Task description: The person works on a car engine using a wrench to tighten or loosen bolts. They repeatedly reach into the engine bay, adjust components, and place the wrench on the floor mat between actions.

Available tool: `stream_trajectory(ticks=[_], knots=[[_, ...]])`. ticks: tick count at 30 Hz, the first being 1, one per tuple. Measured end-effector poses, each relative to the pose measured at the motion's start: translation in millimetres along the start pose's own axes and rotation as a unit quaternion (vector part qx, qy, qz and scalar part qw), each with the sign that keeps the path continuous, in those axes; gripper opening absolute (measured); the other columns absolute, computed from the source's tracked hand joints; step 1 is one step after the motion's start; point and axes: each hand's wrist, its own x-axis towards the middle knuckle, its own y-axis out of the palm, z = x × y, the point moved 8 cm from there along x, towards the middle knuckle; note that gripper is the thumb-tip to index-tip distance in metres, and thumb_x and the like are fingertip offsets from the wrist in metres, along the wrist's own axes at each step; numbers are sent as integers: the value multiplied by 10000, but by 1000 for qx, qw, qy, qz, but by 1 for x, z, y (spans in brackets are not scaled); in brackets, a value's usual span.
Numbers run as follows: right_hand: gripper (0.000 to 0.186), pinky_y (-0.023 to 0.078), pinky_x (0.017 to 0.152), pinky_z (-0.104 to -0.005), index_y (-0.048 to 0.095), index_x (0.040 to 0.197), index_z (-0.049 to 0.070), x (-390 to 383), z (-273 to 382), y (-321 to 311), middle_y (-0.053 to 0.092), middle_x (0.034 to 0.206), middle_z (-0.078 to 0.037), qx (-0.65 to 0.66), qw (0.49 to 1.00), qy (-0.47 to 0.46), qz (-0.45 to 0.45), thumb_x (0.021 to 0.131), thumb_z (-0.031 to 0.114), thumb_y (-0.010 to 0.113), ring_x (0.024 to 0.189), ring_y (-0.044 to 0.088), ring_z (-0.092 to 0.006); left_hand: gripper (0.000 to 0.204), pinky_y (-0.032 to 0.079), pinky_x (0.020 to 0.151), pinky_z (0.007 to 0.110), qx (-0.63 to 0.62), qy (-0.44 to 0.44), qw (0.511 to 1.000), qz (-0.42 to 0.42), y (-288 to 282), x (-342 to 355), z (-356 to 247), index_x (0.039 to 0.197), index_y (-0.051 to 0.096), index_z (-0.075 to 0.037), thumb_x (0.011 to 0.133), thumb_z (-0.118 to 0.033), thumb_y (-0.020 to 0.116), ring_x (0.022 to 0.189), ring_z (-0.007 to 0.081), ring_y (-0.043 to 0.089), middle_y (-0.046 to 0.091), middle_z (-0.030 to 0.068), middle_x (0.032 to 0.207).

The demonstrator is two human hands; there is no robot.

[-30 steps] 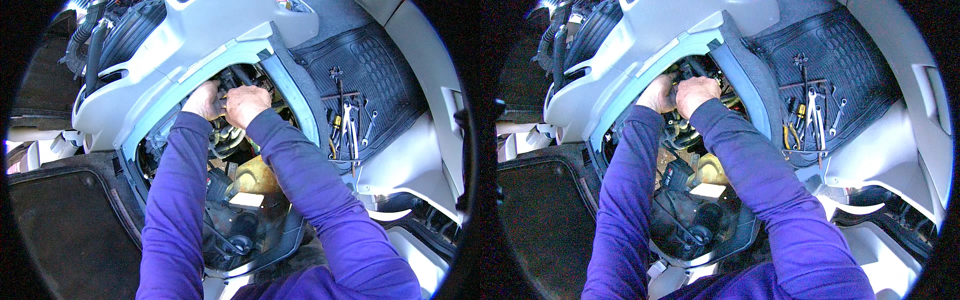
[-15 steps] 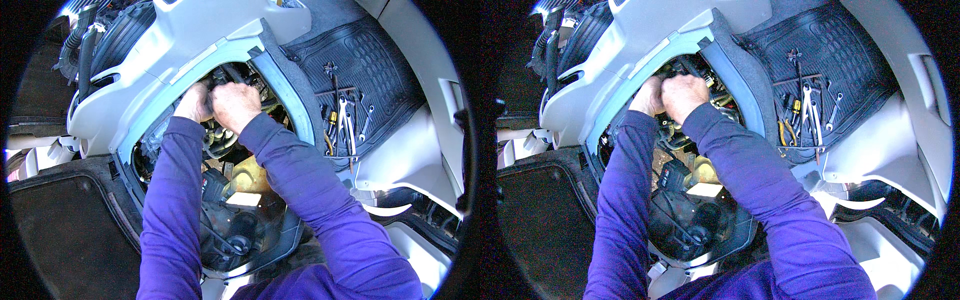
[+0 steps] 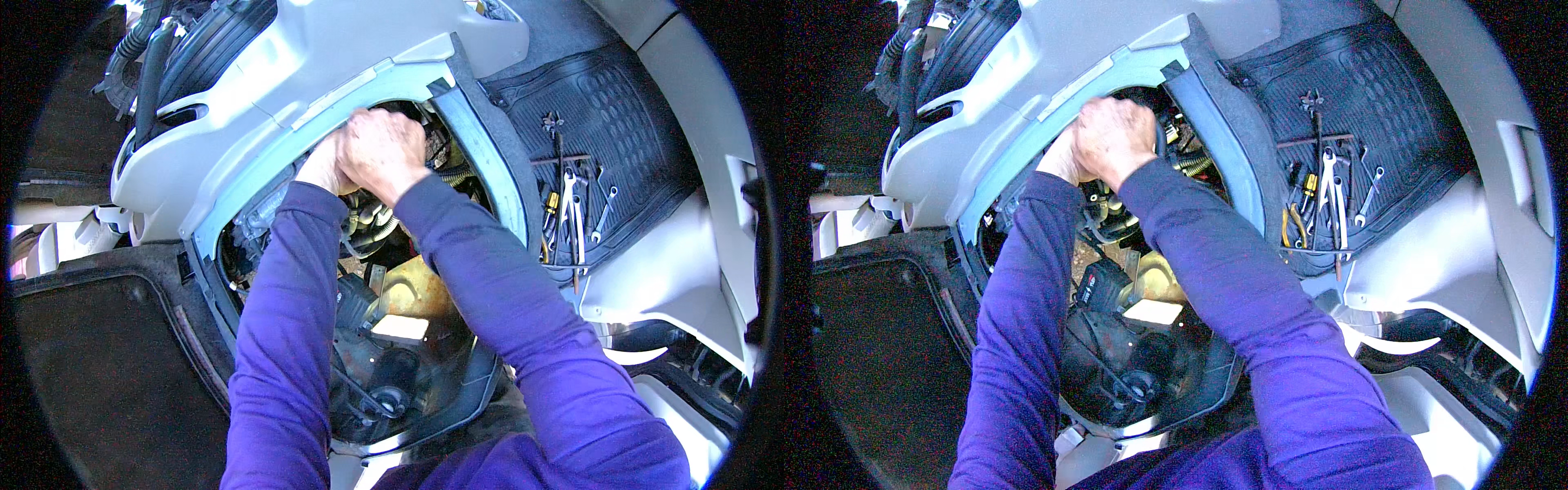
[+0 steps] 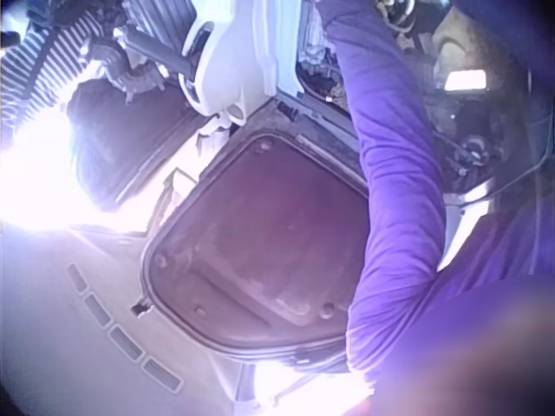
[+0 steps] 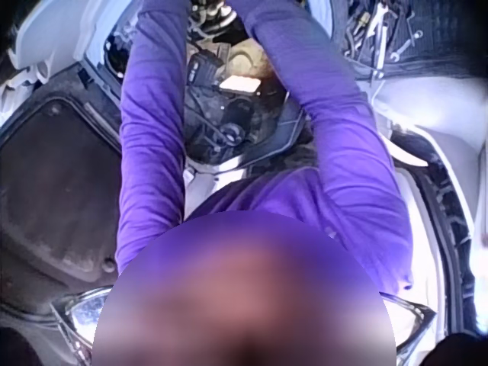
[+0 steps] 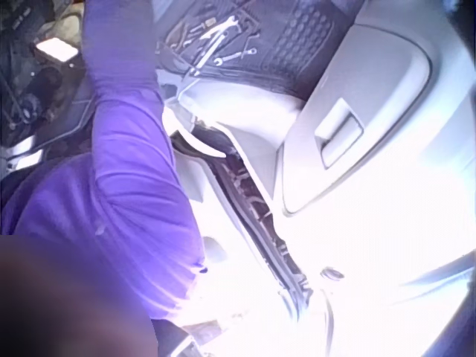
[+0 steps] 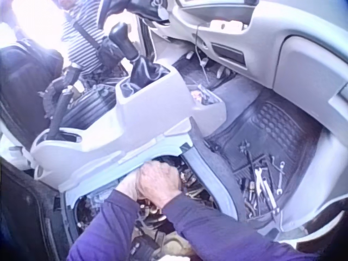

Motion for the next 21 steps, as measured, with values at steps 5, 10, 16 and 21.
stream_trajectory(ticks=[5,10,16,21], knots=[[250,588,706,-468,699,878,25,-1,3,-3,724,841,-209,-12,1000,-13,-18,857,229,555,801,732,-365,391,524,833,440,-26,62,995,-80,-10,2,2,1108,635,-15,1022,-344,439,958,304,659,693,170,1098],[314,554,635,-461,658,831,11,-45,-8,-89,697,777,-212,56,985,-75,-145,932,291,554,692,691,-387,226,537,790,374,109,127,911,-377,-30,-12,-6,1095,606,63,940,-61,497,908,298,668,676,201,1015],[311,422,548,-324,665,921,-7,-145,-129,-192,559,639,-24,208,948,104,-217,956,300,628,567,528,-147,288,545,486,338,-29,175,877,-446,-6,2,-18,1270,503,-59,996,-28,421,639,246,636,646,156,950],[431,313,556,-291,581,821,6,-215,-232,-208,443,659,8,183,934,221,-215,1008,393,546,625,384,-101,279,560,798,438,389,-7,848,-361,1,27,-39,1223,593,-139,1019,-153,405,1003,253,620,616,110,1172]])
